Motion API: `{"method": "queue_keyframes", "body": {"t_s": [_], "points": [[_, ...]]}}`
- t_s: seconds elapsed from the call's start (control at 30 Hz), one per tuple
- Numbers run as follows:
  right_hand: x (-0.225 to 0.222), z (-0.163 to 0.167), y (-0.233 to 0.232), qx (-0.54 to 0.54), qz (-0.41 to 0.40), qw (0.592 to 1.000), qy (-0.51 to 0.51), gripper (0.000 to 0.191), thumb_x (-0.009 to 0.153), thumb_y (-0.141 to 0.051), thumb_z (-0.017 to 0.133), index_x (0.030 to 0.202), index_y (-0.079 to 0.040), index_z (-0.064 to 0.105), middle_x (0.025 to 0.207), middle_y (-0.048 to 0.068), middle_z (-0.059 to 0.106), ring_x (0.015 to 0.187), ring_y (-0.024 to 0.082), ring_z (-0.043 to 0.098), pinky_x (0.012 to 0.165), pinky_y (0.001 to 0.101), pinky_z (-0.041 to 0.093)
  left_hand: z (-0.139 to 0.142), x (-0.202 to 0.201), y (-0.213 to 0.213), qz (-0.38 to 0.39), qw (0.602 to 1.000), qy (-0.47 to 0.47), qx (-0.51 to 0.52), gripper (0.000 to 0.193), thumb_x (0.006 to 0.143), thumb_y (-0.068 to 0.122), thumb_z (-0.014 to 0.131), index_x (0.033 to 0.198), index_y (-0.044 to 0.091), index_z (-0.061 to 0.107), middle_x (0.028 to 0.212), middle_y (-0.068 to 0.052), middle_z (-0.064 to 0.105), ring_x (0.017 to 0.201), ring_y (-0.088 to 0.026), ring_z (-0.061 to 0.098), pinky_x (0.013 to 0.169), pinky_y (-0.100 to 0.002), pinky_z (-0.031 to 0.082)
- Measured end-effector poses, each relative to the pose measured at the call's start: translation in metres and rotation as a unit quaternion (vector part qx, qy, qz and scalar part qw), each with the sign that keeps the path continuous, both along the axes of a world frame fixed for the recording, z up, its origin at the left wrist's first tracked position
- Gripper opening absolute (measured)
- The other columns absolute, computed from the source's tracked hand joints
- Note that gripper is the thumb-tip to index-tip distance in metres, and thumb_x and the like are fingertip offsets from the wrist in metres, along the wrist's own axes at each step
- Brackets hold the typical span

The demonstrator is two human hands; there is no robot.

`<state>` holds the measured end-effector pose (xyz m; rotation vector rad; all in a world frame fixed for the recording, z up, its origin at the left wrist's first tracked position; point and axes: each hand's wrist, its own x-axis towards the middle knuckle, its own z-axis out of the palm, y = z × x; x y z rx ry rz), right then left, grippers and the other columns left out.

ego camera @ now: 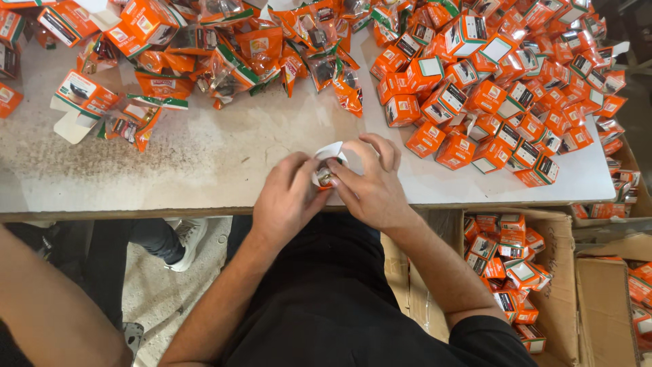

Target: The person folds small orange cardboard boxes at a workbench, pressing the flaps and base to shape each flat carton into an open box. Finished boxes are placed into cardboard bins beside the table, and the person repeatedly picks new flat cartons from the pile to fold.

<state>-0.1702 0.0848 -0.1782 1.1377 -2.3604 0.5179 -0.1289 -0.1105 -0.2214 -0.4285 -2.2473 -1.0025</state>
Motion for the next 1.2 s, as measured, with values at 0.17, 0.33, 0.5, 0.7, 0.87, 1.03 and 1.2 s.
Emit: {"method": "queue_keyframes", "body": {"t_s": [0.17, 0.33, 0.5, 0.7, 0.87, 1.03, 1.2], "points": [[-0.008, 0.004, -0.014, -0.006, -0.019, 0.996, -0.081, 0.017, 0.090, -0.016, 0.074, 0.104, -0.007, 0.075, 0.122, 0.016, 0.056, 0.126, 0.038, 0.048, 0.102, 0.0511, 0.039, 0.001, 0.004, -0.004, -0.031, 0.995, 0.090, -0.006, 0.043, 0.077, 0.005, 0.090, 0.111, 0.004, 0.064, 0.118, -0.012, 0.063, 0.111, -0.035, 0.062, 0.094, -0.044, 0.055], [-0.007, -0.009, -0.015, 0.002, -0.037, 0.992, -0.121, 0.020, 0.091, -0.014, 0.071, 0.109, -0.006, 0.075, 0.118, 0.015, 0.062, 0.120, 0.035, 0.054, 0.101, 0.0475, 0.045, 0.007, 0.007, -0.003, -0.017, 0.991, 0.125, -0.044, 0.046, 0.076, 0.002, 0.088, 0.117, 0.001, 0.067, 0.123, -0.010, 0.065, 0.114, -0.033, 0.063, 0.095, -0.045, 0.055], [0.006, -0.027, -0.007, -0.261, -0.010, 0.926, -0.274, 0.040, 0.095, -0.008, 0.070, 0.133, -0.006, 0.060, 0.140, 0.016, 0.058, 0.125, 0.029, 0.061, 0.105, 0.0396, 0.052, 0.010, 0.002, -0.002, -0.030, 0.992, 0.105, -0.068, 0.042, 0.074, 0.000, 0.083, 0.113, 0.000, 0.067, 0.120, -0.011, 0.065, 0.111, -0.033, 0.065, 0.094, -0.045, 0.056], [0.005, -0.042, 0.003, -0.126, 0.036, 0.987, -0.095, 0.047, 0.084, 0.000, 0.075, 0.129, -0.006, 0.068, 0.143, 0.025, 0.051, 0.127, 0.040, 0.051, 0.102, 0.0410, 0.050, 0.004, 0.003, -0.001, -0.033, 0.998, 0.051, -0.024, 0.042, 0.076, 0.000, 0.083, 0.115, 0.002, 0.067, 0.126, -0.018, 0.063, 0.112, -0.036, 0.066, 0.090, -0.041, 0.058], [0.000, -0.049, 0.000, -0.236, 0.059, 0.931, -0.274, 0.038, 0.096, 0.000, 0.069, 0.132, -0.007, 0.060, 0.135, 0.013, 0.061, 0.118, 0.024, 0.060, 0.098, 0.0368, 0.053, 0.003, 0.001, -0.001, -0.058, 0.998, -0.012, 0.014, 0.035, 0.076, 0.004, 0.084, 0.104, 0.005, 0.064, 0.134, -0.019, 0.062, 0.116, -0.036, 0.066, 0.091, -0.040, 0.058], [-0.016, -0.043, 0.018, -0.301, 0.125, 0.784, -0.528, 0.036, 0.108, -0.011, 0.056, 0.142, -0.001, 0.057, 0.121, 0.007, 0.068, 0.098, 0.012, 0.063, 0.087, 0.0285, 0.055, 0.002, -0.003, -0.002, -0.077, 0.996, -0.044, 0.031, 0.032, 0.081, 0.007, 0.084, 0.101, 0.004, 0.060, 0.135, -0.014, 0.065, 0.118, -0.034, 0.067, 0.092, -0.040, 0.058], [-0.029, -0.045, 0.018, -0.281, 0.062, 0.758, -0.585, 0.035, 0.102, -0.007, 0.064, 0.135, 0.000, 0.063, 0.116, 0.010, 0.070, 0.100, 0.014, 0.066, 0.086, 0.0306, 0.055, -0.002, -0.004, -0.001, -0.075, 0.995, -0.055, 0.022, 0.031, 0.082, 0.008, 0.084, 0.102, 0.005, 0.060, 0.134, -0.014, 0.066, 0.115, -0.034, 0.068, 0.091, -0.040, 0.059]]}}
